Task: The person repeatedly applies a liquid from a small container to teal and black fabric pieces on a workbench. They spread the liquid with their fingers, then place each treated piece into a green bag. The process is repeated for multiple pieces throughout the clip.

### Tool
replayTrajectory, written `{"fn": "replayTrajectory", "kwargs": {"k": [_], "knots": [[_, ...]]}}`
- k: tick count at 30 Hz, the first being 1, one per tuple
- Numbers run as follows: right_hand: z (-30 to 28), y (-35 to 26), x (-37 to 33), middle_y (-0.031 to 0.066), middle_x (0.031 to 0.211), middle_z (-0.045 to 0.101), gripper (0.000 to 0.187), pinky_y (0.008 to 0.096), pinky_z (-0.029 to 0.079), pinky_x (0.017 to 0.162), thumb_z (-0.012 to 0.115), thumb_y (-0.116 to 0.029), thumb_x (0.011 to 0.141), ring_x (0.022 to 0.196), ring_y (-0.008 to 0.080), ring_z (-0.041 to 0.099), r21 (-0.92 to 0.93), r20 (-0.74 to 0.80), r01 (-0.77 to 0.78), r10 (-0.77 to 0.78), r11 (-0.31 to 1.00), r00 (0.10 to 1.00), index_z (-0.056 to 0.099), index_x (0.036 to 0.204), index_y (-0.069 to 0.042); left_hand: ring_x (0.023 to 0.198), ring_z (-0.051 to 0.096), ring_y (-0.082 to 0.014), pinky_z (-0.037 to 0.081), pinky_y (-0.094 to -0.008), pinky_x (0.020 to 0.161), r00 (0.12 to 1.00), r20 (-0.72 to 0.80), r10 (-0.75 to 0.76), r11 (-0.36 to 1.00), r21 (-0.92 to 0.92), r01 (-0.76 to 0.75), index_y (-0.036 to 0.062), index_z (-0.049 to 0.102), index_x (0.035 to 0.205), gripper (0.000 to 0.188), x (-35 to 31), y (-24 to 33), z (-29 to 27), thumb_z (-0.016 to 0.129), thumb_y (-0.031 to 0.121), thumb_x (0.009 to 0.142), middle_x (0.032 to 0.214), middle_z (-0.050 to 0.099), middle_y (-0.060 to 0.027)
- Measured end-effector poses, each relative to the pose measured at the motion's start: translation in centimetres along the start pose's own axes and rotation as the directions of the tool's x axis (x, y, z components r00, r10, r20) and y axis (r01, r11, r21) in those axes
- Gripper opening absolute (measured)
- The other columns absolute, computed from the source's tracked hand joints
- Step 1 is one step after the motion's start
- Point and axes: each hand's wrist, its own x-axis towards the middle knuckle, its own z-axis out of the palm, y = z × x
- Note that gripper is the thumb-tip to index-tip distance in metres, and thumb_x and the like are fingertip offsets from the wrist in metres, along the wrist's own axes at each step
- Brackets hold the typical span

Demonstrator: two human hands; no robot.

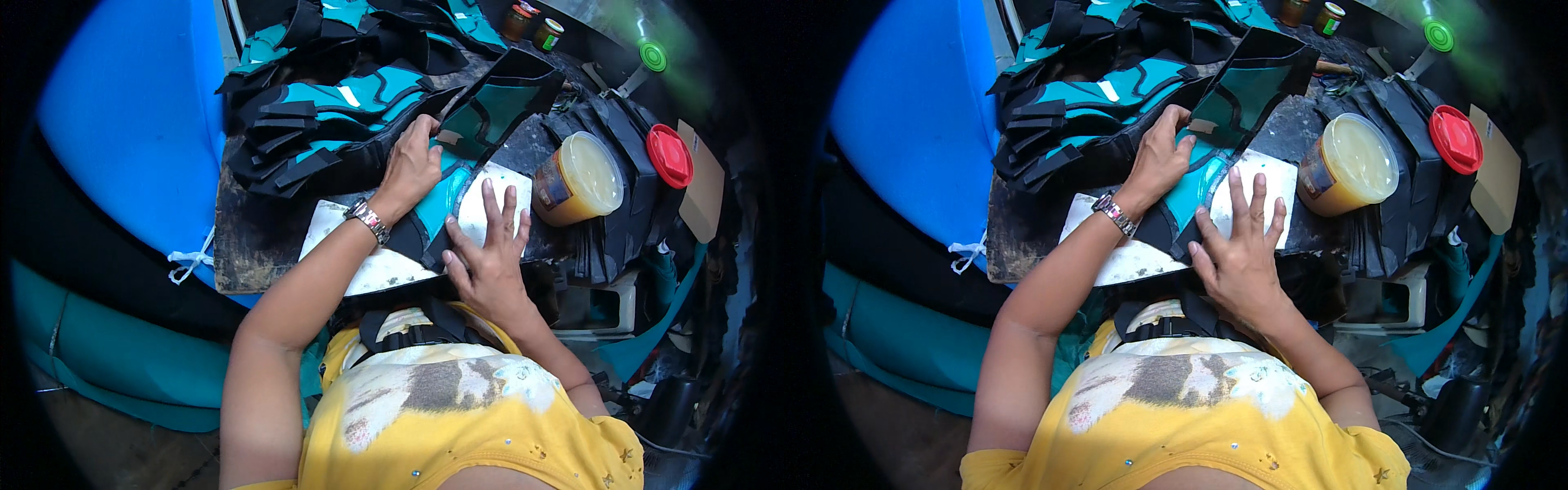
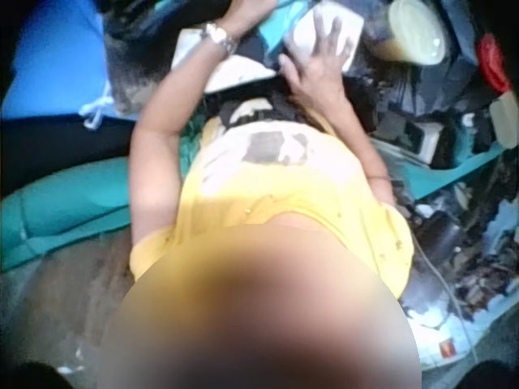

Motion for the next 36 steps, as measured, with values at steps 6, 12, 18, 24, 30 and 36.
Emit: {"fn": "replayTrajectory", "kwargs": {"k": [6, 12, 18, 24, 30, 36], "knots": [[-0.8, 0.0, 0.2, 0.0219, 0.159, 0.024, 0.033, 0.0686, -0.006, 0.112, 0.063, -0.032, 0.086, 0.150, 0.0452, 0.007, -0.061, -0.072, 0.270, -0.274, 0.961, 0.959, 0.073, 0.109, -0.009, 0.109, 0.059, -0.0422, 0.045, -0.0452, 0.095, 0.998, -0.002, 0.055, 0.997, 0.061, -0.055, -0.0012, 0.050, 0.115, 0.031, -0.2, 0.1, 0.0, 0.059, 0.003, 0.086, 0.111, 0.061, -0.0249], [-1.1, 0.8, 0.1, 0.0208, 0.158, 0.027, 0.033, 0.0672, -0.004, 0.113, 0.065, -0.035, 0.086, 0.150, 0.0439, 0.008, -0.236, -0.034, 0.386, -0.404, 0.892, 0.914, 0.074, 0.109, -0.013, 0.110, 0.058, -0.0426, 0.045, -0.0463, 0.096, 0.998, 0.011, 0.055, 0.991, 0.122, -0.056, -0.0012, 0.050, 0.117, 0.032, -0.3, 0.3, -0.1, 0.059, 0.004, 0.087, 0.113, 0.060, -0.0248], [-1.0, 4.2, 2.7, 0.0196, 0.160, 0.019, 0.032, 0.0618, 0.000, 0.115, 0.057, -0.028, 0.091, 0.151, 0.0412, 0.005, -0.121, -0.062, -0.016, 0.008, 0.993, 0.998, 0.070, 0.117, -0.013, 0.108, 0.058, -0.0422, 0.045, -0.0453, 0.095, 0.996, 0.010, 0.087, 0.991, 0.103, -0.087, -0.0025, 0.051, 0.121, 0.035, -0.3, 0.0, -0.1, 0.058, 0.005, 0.088, 0.114, 0.060, -0.0249], [1.7, 8.8, 5.1, 0.0111, 0.166, 0.002, 0.043, 0.0626, -0.012, 0.114, 0.045, -0.040, 0.099, 0.152, 0.0362, -0.011, -0.417, -0.109, -0.003, -0.046, 0.909, 0.993, 0.059, 0.138, -0.028, 0.102, 0.060, -0.0390, 0.047, -0.0416, 0.091, 0.994, 0.050, 0.094, 0.993, 0.072, -0.098, -0.0037, 0.056, 0.128, 0.041, -0.2, -0.3, -0.5, 0.056, 0.005, 0.088, 0.107, 0.059, -0.0225], [0.8, 8.0, 5.5, 0.0104, 0.166, 0.002, 0.043, 0.0652, -0.013, 0.112, 0.044, -0.038, 0.100, 0.152, 0.0356, -0.011, -0.375, 0.009, 0.091, -0.094, 0.923, 0.996, 0.055, 0.141, -0.035, 0.093, 0.060, -0.0355, 0.047, -0.0386, 0.086, 0.995, 0.060, 0.077, 0.997, 0.021, -0.079, -0.0012, 0.055, 0.133, 0.047, -0.1, -0.3, -0.4, 0.057, 0.003, 0.087, 0.098, 0.058, -0.0199], [0.9, 6.0, 4.3, 0.0104, 0.166, 0.007, 0.042, 0.0701, -0.011, 0.110, 0.046, -0.033, 0.098, 0.152, 0.0385, -0.005, -0.301, 0.082, 0.177, -0.159, 0.937, 0.984, 0.057, 0.139, -0.033, 0.091, 0.061, -0.0348, 0.047, -0.0378, 0.085, 0.997, 0.043, 0.063, 0.998, 0.026, -0.064, -0.0004, 0.056, 0.133, 0.047, -0.1, -0.1, -0.5, 0.058, 0.003, 0.086, 0.097, 0.059, -0.0202]]}}
